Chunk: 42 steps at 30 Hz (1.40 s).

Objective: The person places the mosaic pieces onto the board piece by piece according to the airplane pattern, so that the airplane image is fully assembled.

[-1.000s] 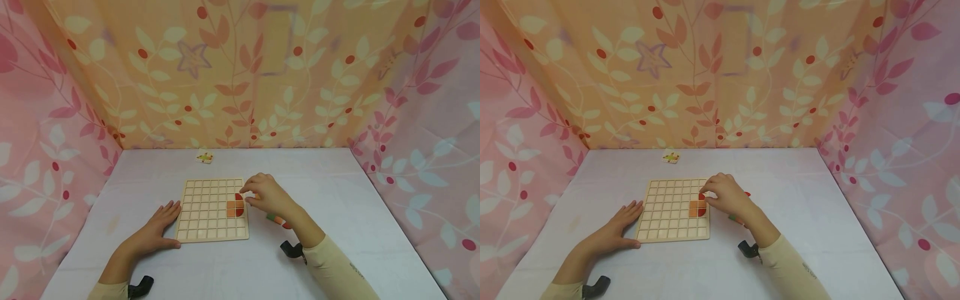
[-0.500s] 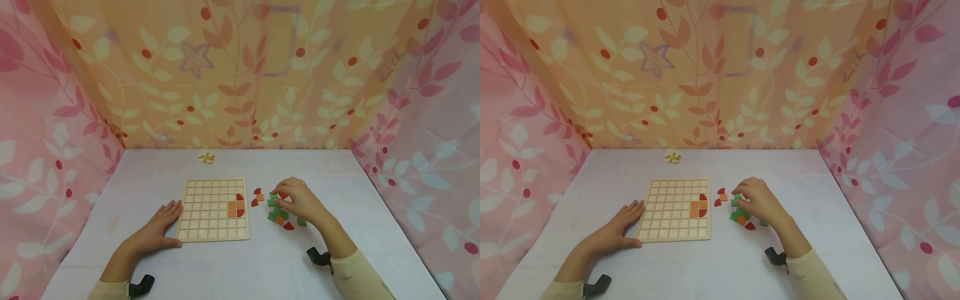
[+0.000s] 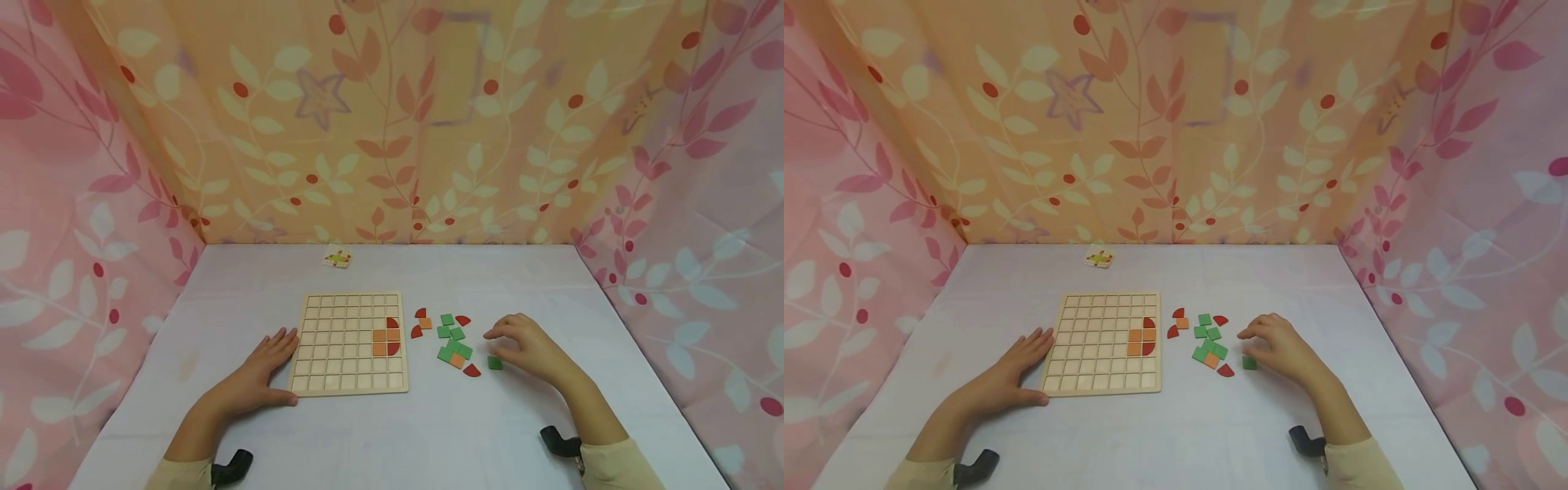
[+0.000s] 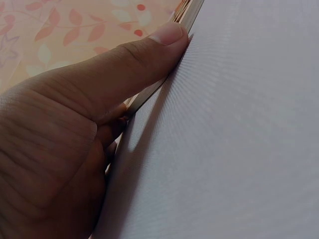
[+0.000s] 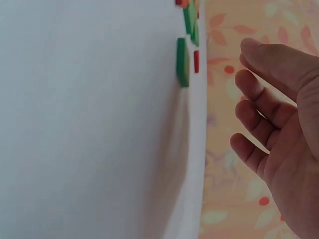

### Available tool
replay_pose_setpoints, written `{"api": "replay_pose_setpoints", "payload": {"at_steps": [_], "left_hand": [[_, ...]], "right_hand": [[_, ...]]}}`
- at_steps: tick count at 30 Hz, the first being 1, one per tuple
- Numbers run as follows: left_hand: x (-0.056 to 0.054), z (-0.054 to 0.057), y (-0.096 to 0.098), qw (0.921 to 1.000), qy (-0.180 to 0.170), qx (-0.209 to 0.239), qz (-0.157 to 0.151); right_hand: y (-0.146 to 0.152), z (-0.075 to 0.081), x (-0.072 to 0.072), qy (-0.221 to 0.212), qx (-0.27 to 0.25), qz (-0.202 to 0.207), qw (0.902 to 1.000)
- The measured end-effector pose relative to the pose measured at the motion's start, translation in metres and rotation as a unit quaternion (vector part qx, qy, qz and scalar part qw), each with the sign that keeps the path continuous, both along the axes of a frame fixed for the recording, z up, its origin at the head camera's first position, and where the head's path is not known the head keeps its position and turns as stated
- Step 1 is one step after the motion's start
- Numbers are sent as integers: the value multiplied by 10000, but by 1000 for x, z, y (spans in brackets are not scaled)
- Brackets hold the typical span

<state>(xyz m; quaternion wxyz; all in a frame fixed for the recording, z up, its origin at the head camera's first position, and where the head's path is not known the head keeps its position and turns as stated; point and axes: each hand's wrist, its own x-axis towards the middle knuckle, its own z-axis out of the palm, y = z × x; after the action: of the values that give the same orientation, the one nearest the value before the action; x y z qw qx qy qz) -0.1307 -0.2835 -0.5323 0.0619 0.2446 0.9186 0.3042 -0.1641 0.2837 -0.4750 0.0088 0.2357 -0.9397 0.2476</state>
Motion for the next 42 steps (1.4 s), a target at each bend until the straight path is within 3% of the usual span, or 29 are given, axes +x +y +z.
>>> {"api": "replay_pose_setpoints", "payload": {"at_steps": [6, 16, 26, 42], "left_hand": [[-1, 2, 0, 9996, -273, -66, 96], [-3, 1, 2, 9999, -65, -25, 76], [-4, 4, 3, 9996, -287, -36, 54], [-1, 1, 1, 9996, -257, -26, 82]], "right_hand": [[16, -10, 1, -119, -32, 131, 9998], [24, -17, 0, -399, -93, 317, 9987], [22, -22, 4, -481, 130, 436, 9978], [24, -31, 0, -102, 167, 730, 9971]]}}
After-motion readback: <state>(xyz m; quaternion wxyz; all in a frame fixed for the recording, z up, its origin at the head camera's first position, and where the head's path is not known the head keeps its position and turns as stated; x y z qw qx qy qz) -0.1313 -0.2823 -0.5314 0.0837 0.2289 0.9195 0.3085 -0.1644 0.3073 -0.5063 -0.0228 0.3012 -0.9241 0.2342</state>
